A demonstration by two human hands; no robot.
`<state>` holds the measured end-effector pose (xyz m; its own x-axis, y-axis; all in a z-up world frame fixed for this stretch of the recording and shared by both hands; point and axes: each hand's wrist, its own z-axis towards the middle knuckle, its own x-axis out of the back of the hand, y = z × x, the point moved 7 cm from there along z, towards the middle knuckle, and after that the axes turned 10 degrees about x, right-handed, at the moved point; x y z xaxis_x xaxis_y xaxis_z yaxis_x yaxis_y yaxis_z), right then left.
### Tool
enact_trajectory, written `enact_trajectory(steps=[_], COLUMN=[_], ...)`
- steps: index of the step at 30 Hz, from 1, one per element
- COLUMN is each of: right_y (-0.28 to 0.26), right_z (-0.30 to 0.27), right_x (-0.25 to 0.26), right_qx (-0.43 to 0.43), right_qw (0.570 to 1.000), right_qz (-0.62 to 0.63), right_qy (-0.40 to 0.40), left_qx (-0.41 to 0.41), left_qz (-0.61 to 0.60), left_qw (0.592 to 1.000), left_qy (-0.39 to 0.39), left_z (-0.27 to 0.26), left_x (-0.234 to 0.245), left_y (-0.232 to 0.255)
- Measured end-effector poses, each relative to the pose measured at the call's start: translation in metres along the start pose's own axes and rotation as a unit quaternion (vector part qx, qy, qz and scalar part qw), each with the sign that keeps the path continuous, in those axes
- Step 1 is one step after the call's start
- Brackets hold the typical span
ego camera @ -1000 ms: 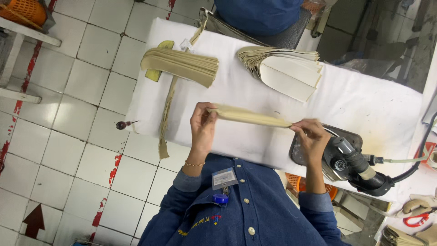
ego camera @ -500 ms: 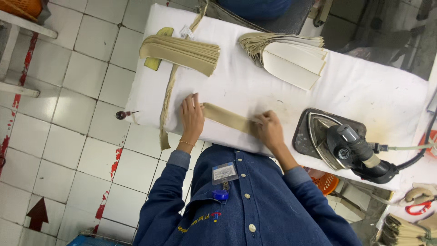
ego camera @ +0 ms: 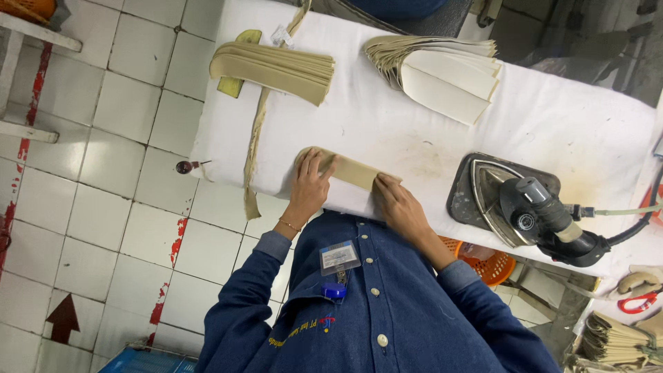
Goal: The person irons beige fabric pieces on a white ironing board. They repeatedly pick up a piece, iron it with a steam iron, flip it, and iron the other side before stacking it with others.
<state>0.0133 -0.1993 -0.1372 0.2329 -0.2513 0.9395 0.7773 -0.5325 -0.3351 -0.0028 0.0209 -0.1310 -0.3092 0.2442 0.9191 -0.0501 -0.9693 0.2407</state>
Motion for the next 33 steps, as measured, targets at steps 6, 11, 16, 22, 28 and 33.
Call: enact_trajectory(steps=[6,11,16,22,28,33], right_y=[0.031,0.033,0.122,0.178,0.121,0.03], right_z=[-0.007,-0.004,-0.098,-0.152,-0.098,0.009], right_x=[-0.011,0.079,0.203,0.187,0.179,0.151], right_qx=[-0.101,-0.151,-0.423,-0.414,-0.339,-0.07], right_qw=[0.995,0.981,0.897,0.9,0.906,0.976], right_qz=[0.012,0.097,0.123,0.053,0.042,-0.085], right_qy=[0.006,-0.076,-0.024,-0.124,-0.25,-0.188], left_qx=[-0.018,-0.087,-0.09,-0.078,-0.073,-0.079], left_qz=[-0.037,-0.048,0.014,0.02,0.039,-0.006], left_qw=[0.999,0.991,0.987,0.99,0.985,0.991], left_qy=[-0.022,-0.086,-0.132,-0.112,-0.152,-0.11], left_z=[-0.004,-0.006,0.001,-0.002,-0.003,-0.013], left_x=[-0.044,-0.038,-0.022,-0.025,-0.033,-0.053], left_y=[0.033,0.084,0.088,0.086,0.086,0.064])
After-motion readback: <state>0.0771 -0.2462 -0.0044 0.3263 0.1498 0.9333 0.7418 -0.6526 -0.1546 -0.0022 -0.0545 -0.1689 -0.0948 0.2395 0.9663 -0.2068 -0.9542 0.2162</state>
